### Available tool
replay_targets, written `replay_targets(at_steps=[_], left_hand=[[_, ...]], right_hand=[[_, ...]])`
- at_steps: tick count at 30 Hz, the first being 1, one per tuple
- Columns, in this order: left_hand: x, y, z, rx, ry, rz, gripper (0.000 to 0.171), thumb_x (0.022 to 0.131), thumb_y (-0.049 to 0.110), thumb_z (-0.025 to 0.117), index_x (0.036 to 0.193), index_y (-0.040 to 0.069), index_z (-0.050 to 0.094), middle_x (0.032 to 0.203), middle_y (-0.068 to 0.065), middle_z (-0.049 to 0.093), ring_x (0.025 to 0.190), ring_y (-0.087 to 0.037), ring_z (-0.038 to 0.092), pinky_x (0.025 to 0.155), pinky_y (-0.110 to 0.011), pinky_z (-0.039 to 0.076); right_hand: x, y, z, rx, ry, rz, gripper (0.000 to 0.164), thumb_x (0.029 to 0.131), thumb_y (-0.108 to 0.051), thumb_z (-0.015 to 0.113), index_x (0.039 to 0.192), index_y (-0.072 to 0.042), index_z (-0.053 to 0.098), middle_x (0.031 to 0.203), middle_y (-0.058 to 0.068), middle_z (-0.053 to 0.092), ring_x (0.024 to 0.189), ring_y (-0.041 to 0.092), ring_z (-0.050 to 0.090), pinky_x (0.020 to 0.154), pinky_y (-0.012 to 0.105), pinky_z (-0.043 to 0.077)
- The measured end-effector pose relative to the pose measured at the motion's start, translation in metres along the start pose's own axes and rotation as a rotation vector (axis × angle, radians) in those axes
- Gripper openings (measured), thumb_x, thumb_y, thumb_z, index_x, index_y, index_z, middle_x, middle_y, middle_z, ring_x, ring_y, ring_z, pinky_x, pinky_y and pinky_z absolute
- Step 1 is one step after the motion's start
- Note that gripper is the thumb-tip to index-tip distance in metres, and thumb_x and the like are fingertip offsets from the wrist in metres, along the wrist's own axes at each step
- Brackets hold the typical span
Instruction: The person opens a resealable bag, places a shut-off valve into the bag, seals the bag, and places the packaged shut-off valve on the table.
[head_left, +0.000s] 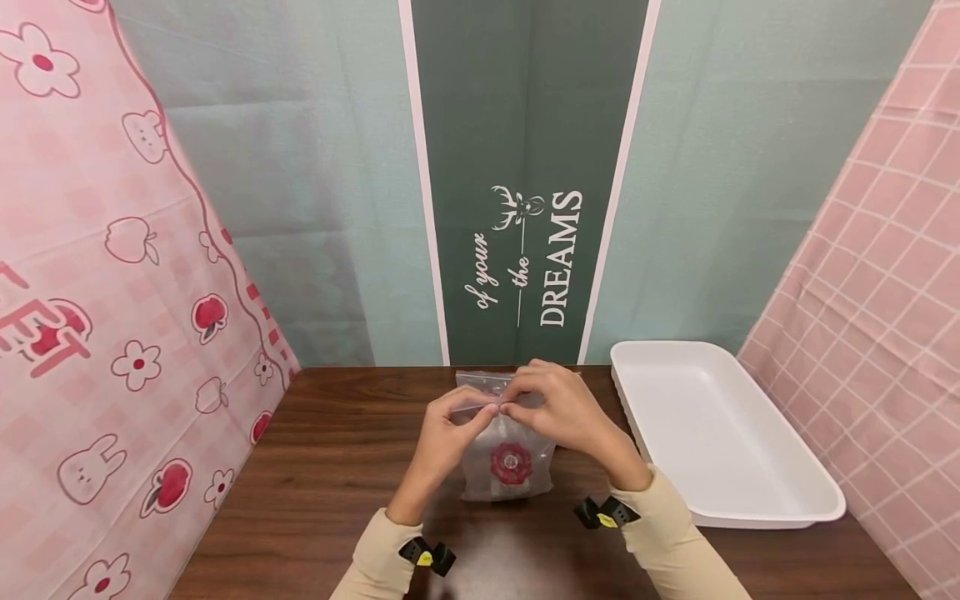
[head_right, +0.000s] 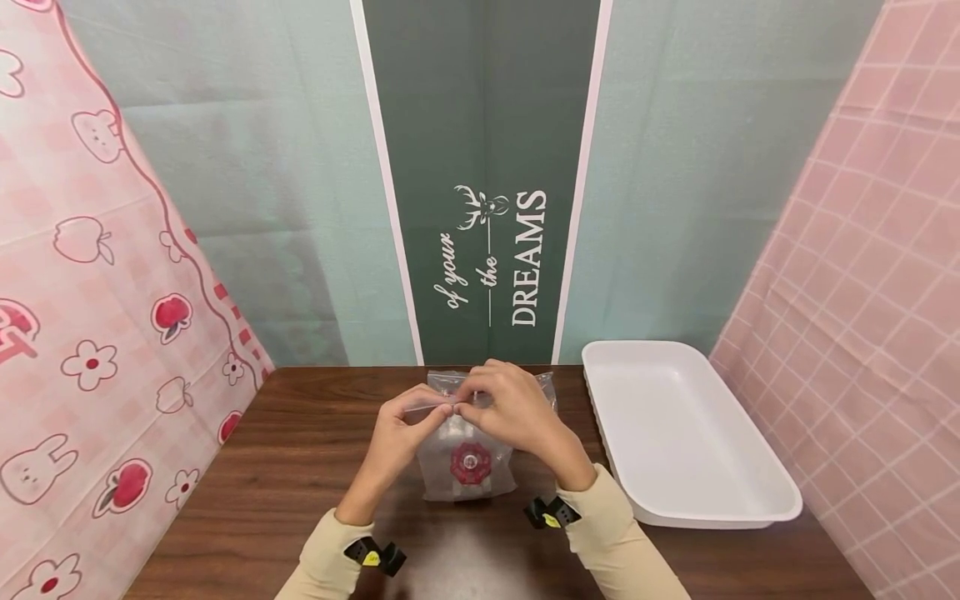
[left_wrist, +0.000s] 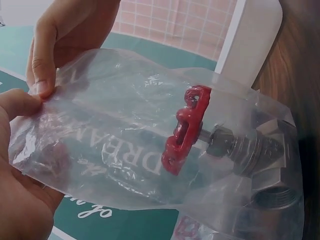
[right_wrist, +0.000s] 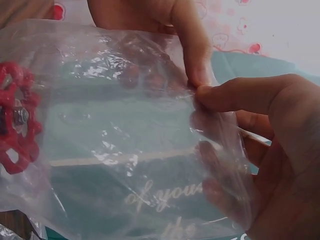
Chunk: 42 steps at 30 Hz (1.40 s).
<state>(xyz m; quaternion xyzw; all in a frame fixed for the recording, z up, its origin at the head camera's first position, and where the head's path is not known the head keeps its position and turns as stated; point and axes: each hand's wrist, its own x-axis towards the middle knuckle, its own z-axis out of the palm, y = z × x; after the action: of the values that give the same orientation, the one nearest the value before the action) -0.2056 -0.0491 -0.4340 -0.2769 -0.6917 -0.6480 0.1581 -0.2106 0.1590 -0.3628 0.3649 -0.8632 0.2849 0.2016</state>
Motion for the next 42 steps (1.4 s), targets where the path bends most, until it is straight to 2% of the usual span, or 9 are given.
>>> replay_targets(at_steps=[5,10,17,21,25,28,32,35,42], left_hand=[[0.0,0.001,0.001,-0.002,0.009,0.009,0.004,0.098,0.004,0.076,0.1,0.005,0.078,0.101,-0.014,0.074,0.095,-0.007,0.071,0.075,-0.027,0.062],[-0.001,0.0,0.001,-0.007,0.016,0.046,0.005,0.098,0.0,0.074,0.099,0.004,0.077,0.098,-0.015,0.073,0.093,-0.003,0.069,0.073,-0.028,0.062],[-0.002,0.001,-0.005,-0.019,0.013,0.049,0.003,0.098,0.0,0.074,0.099,0.002,0.076,0.097,-0.016,0.072,0.091,-0.005,0.069,0.075,-0.024,0.061],[-0.001,0.004,-0.012,-0.004,0.003,0.024,0.005,0.096,-0.002,0.075,0.098,0.003,0.076,0.098,-0.016,0.073,0.093,-0.009,0.071,0.081,-0.027,0.063],[0.002,0.014,-0.021,0.066,-0.057,-0.025,0.014,0.097,0.002,0.076,0.11,0.006,0.076,0.107,-0.018,0.075,0.101,-0.015,0.074,0.09,-0.029,0.063],[0.007,0.024,-0.024,0.156,-0.115,-0.028,0.022,0.097,0.005,0.077,0.119,0.007,0.076,0.111,-0.015,0.076,0.104,-0.018,0.074,0.093,-0.029,0.062],[0.014,0.034,-0.02,0.348,-0.151,0.036,0.016,0.094,0.012,0.082,0.11,0.012,0.08,0.103,-0.002,0.079,0.094,-0.014,0.073,0.084,-0.025,0.06],[0.016,0.037,-0.016,0.461,-0.144,0.077,0.009,0.093,0.016,0.084,0.102,0.014,0.083,0.097,0.003,0.078,0.085,-0.011,0.07,0.074,-0.026,0.056],[0.016,0.033,-0.011,0.457,-0.12,0.107,0.003,0.095,0.01,0.079,0.097,0.01,0.082,0.094,-0.001,0.078,0.079,-0.013,0.067,0.068,-0.035,0.059]], right_hand=[[0.001,0.001,0.004,0.006,0.038,-0.037,0.013,0.084,-0.011,0.087,0.085,-0.023,0.081,0.083,-0.014,0.074,0.081,0.01,0.063,0.069,0.031,0.054],[0.001,-0.002,0.004,-0.016,0.035,-0.026,0.011,0.084,-0.014,0.089,0.085,-0.022,0.082,0.083,-0.013,0.075,0.079,0.008,0.061,0.068,0.029,0.052],[-0.002,0.002,0.001,-0.002,-0.014,0.025,0.009,0.088,-0.025,0.089,0.093,-0.023,0.082,0.089,-0.01,0.074,0.083,0.007,0.062,0.069,0.028,0.052],[-0.004,0.006,-0.004,0.037,-0.022,0.042,0.01,0.089,-0.021,0.088,0.095,-0.022,0.081,0.091,-0.011,0.073,0.084,0.009,0.062,0.071,0.03,0.052],[-0.004,0.008,-0.005,0.074,-0.026,0.033,0.01,0.09,-0.014,0.086,0.093,-0.021,0.079,0.092,-0.01,0.073,0.084,0.011,0.062,0.071,0.034,0.053],[-0.004,0.007,-0.003,0.084,-0.021,0.03,0.012,0.09,-0.011,0.085,0.092,-0.021,0.078,0.091,-0.01,0.073,0.083,0.011,0.062,0.07,0.034,0.054],[-0.004,0.006,-0.001,0.081,-0.002,0.02,0.013,0.089,-0.01,0.085,0.092,-0.02,0.078,0.09,-0.009,0.074,0.083,0.009,0.063,0.07,0.03,0.053],[-0.005,0.007,0.001,0.084,0.002,0.013,0.012,0.09,-0.011,0.085,0.093,-0.021,0.078,0.091,-0.01,0.074,0.084,0.008,0.063,0.071,0.028,0.053],[-0.005,0.006,0.005,0.084,0.037,-0.009,0.012,0.088,-0.011,0.085,0.092,-0.02,0.077,0.089,-0.007,0.075,0.085,0.007,0.064,0.072,0.031,0.057]])
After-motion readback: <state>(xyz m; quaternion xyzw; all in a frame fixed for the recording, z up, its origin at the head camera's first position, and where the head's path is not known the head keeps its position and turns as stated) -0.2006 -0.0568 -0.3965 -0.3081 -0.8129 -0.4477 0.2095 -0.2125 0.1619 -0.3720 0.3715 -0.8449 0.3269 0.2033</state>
